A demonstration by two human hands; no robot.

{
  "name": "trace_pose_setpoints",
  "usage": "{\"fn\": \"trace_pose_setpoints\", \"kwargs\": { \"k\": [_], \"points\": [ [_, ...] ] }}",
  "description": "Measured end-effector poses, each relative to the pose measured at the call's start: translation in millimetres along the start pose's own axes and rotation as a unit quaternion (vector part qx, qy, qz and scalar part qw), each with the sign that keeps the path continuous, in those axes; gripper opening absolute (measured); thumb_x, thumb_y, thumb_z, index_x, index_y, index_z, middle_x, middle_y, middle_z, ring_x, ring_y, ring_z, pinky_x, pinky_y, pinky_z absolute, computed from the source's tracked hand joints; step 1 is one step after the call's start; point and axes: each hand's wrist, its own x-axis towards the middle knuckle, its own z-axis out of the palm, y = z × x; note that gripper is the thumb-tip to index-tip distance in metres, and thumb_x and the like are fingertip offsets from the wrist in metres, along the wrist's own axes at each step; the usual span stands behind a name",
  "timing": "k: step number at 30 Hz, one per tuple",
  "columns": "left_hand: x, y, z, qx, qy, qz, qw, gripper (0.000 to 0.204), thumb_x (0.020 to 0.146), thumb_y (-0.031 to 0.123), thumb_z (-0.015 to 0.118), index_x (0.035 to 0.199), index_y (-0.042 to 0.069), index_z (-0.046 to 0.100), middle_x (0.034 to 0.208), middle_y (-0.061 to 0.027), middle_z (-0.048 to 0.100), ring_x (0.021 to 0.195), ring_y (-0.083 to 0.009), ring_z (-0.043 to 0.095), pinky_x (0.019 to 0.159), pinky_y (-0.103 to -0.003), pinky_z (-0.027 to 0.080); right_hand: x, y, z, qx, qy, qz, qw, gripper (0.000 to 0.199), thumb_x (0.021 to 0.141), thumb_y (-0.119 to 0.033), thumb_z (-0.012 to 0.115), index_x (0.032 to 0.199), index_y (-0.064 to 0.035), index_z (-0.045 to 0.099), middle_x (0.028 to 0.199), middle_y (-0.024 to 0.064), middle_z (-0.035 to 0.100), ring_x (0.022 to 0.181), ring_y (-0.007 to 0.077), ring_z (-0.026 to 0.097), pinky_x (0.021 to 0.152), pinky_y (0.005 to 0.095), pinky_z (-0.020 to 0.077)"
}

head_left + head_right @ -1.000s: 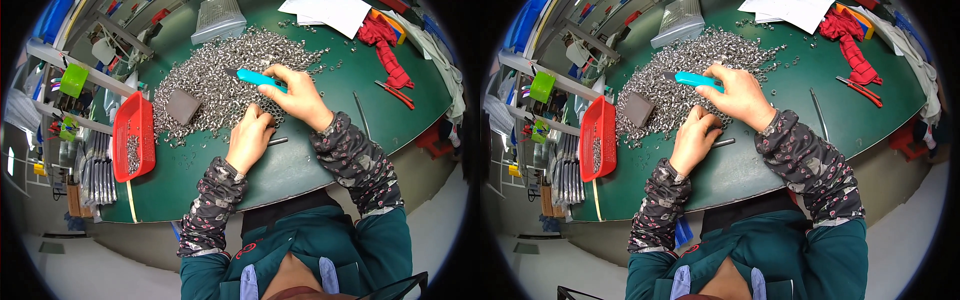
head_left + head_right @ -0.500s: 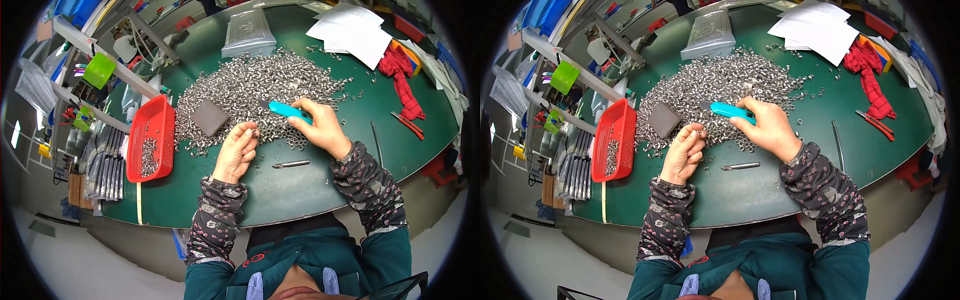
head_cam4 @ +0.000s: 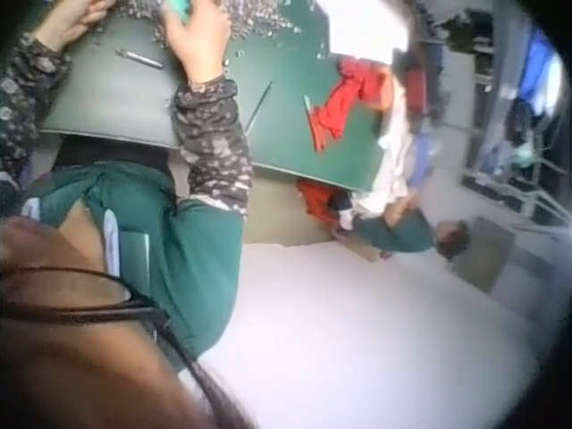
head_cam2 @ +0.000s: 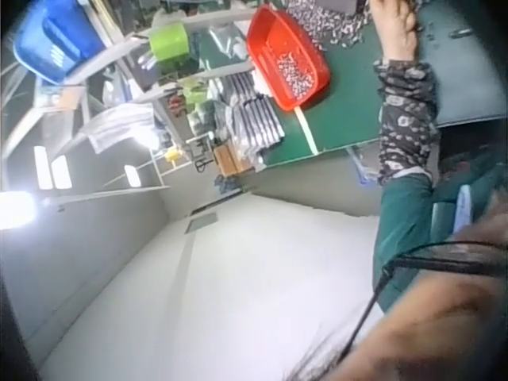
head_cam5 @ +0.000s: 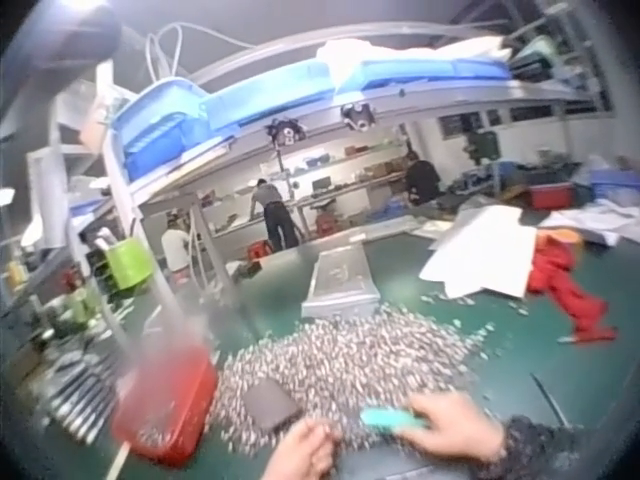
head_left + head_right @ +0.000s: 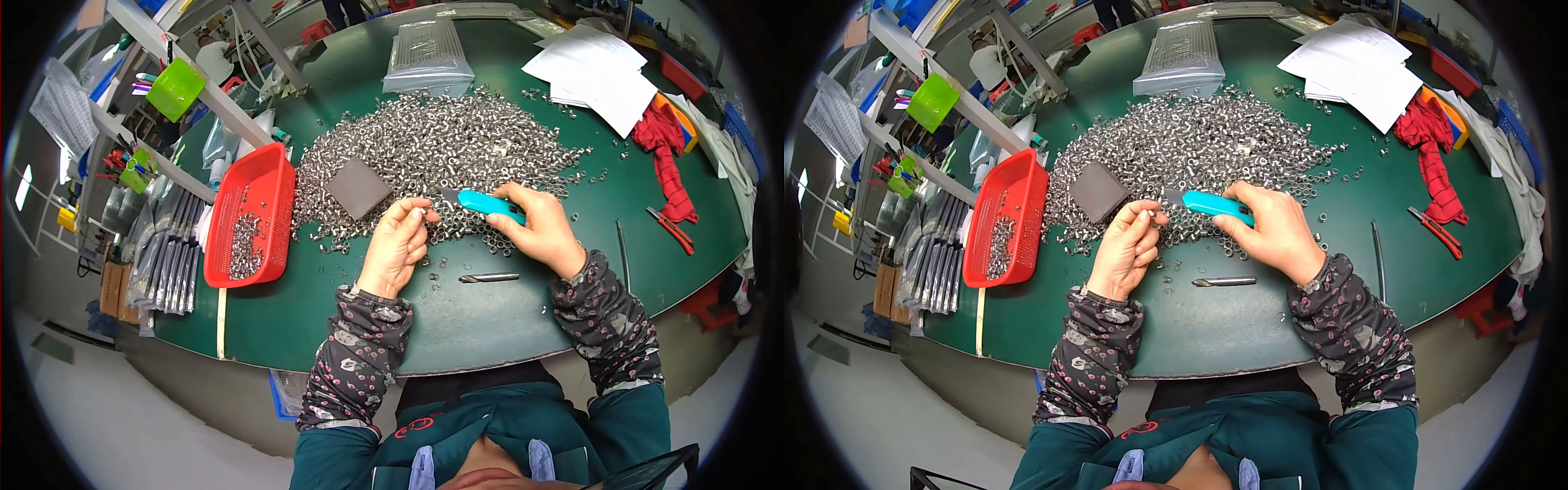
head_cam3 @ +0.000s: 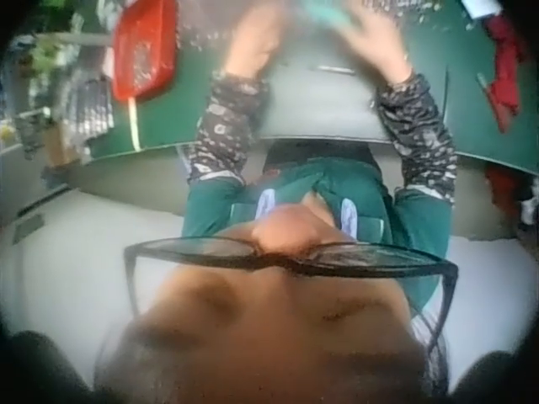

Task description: Inspecting and trimming small metal components at a workbench followed by recording data on a log sheet.

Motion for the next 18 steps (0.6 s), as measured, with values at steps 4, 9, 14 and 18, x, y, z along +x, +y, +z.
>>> {"fn": "trace_pose_setpoints", "kwargs": {
  "k": [4, 9, 14, 18],
  "points": [
    [-0.3, 1.0, 0.1, 0.005, 0.000, 0.005, 1.000, 0.015, 0.089, 0.013, 0.046, 0.102, 0.007, 0.050, 0.082, -0.0031, 0.053, 0.047, -0.0016, 0.031, 0.036, -0.013, 0.024, -1.1, -1.7, 1.4, 0.001, -0.015, -0.009, 1.000, 0.027, 0.073, -0.026, 0.061, 0.089, -0.0048, 0.057, 0.070, 0.0133, 0.059, 0.065, 0.0290, 0.059, 0.057, 0.0363, 0.0445],
    [3.2, -4.1, -5.1, -0.015, 0.008, 0.037, 0.999, 0.012, 0.087, 0.010, 0.048, 0.099, 0.007, 0.050, 0.081, -0.0025, 0.051, 0.048, -0.0025, 0.032, 0.036, -0.013, 0.024, -1.9, -5.9, -1.0, 0.006, -0.059, -0.003, 0.998, 0.025, 0.075, -0.027, 0.059, 0.088, -0.0055, 0.058, 0.069, 0.0132, 0.059, 0.065, 0.0296, 0.058, 0.058, 0.0372, 0.0441],
    [2.0, -3.8, -5.0, -0.032, 0.006, 0.032, 0.999, 0.011, 0.087, 0.010, 0.049, 0.097, 0.006, 0.051, 0.081, -0.0025, 0.052, 0.049, -0.0028, 0.032, 0.036, -0.014, 0.024, -2.9, -7.3, 0.5, 0.018, -0.076, 0.002, 0.997, 0.025, 0.076, -0.027, 0.058, 0.088, -0.0056, 0.058, 0.068, 0.0138, 0.059, 0.065, 0.0299, 0.058, 0.058, 0.0374, 0.0440],
    [2.8, -5.0, -5.0, -0.038, -0.006, 0.028, 0.999, 0.011, 0.087, 0.011, 0.049, 0.096, 0.005, 0.051, 0.080, -0.0021, 0.051, 0.049, -0.0027, 0.032, 0.037, -0.014, 0.024, -3.9, -8.3, 0.4, 0.012, -0.078, -0.008, 0.997, 0.025, 0.076, -0.027, 0.057, 0.089, -0.0055, 0.059, 0.069, 0.0141, 0.059, 0.065, 0.0304, 0.058, 0.059, 0.0380, 0.0440]
  ]
}}
